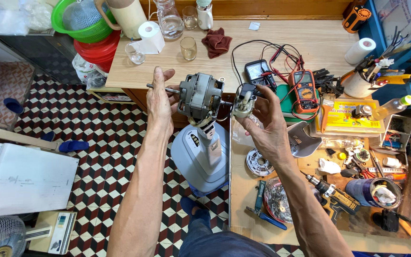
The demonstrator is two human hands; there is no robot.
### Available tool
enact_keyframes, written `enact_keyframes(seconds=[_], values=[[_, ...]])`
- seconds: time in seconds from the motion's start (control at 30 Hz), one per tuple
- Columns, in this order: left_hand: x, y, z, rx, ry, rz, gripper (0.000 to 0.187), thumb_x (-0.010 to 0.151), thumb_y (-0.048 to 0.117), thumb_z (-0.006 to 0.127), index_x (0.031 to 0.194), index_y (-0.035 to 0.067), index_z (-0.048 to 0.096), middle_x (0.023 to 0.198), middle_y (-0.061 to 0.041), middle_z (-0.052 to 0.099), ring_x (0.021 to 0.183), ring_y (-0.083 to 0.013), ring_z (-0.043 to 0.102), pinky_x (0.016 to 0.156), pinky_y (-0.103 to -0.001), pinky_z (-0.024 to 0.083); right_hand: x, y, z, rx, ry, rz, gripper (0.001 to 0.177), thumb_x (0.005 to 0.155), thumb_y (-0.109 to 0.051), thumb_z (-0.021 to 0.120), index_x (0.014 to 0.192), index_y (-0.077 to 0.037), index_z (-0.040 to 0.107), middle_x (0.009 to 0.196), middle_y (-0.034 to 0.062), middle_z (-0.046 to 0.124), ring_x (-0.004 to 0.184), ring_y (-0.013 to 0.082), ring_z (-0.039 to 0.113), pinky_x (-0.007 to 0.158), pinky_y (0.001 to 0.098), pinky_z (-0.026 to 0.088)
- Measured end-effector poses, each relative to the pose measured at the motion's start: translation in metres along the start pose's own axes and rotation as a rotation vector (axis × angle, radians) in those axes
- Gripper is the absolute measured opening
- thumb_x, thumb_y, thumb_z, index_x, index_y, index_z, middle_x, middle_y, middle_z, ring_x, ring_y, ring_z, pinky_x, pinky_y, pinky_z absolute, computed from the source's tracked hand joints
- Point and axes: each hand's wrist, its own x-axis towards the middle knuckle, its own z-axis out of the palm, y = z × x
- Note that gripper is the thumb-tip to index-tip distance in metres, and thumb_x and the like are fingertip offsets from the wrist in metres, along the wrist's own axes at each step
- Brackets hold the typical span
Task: The person uses a cordless drill to remove screws from a small electric motor, then uses a screwdriver to adjust internal components. They attach a plastic housing to the motor shaft and secure it with the drill. The workspace is cluttered with tools and parts.
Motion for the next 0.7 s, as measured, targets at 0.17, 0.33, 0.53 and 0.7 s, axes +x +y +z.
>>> enact_keyframes(seconds=[0.17,0.33,0.53,0.7], values=[[0.0,0.0,0.001,0.003,0.003,-0.004,0.079,0.093,0.071,0.039,0.136,0.008,0.06,0.09,-0.01,0.068,0.076,-0.0134,0.07,0.058,-0.024,0.058,0.003,0.005,-0.001,0.184,-0.007,0.078,0.074,0.093,-0.003,0.073,0.154,-0.002,0.03,0.135,0.0157,0.063,0.127,0.0232,0.063,0.113,0.0384,0.051],[-0.003,0.003,0.005,-0.038,-0.006,0.007,0.078,0.094,0.07,0.039,0.137,0.007,0.058,0.092,-0.011,0.07,0.078,-0.0151,0.071,0.062,-0.027,0.061,0.004,0.015,-0.009,0.259,-0.029,0.187,0.075,0.09,-0.008,0.073,0.153,0.001,0.032,0.139,0.015,0.063,0.131,0.0222,0.06,0.115,0.0379,0.048],[-0.01,-0.005,0.005,-0.085,0.039,-0.012,0.075,0.095,0.066,0.038,0.139,0.008,0.056,0.105,-0.012,0.069,0.09,-0.0176,0.068,0.077,-0.032,0.057,-0.001,0.026,-0.025,0.427,0.01,0.297,0.075,0.089,-0.009,0.072,0.153,0.002,0.035,0.135,0.015,0.063,0.124,0.0227,0.063,0.108,0.039,0.051],[-0.086,-0.017,0.014,0.009,0.405,0.318,0.056,0.106,0.05,0.041,0.13,0.002,0.059,0.115,-0.015,0.063,0.103,-0.0215,0.062,0.087,-0.035,0.056,-0.005,0.03,-0.041,0.5,0.057,0.491,0.068,0.088,-0.009,0.07,0.149,0.005,0.041,0.128,0.0137,0.066,0.112,0.0195,0.067,0.095,0.036,0.056]])
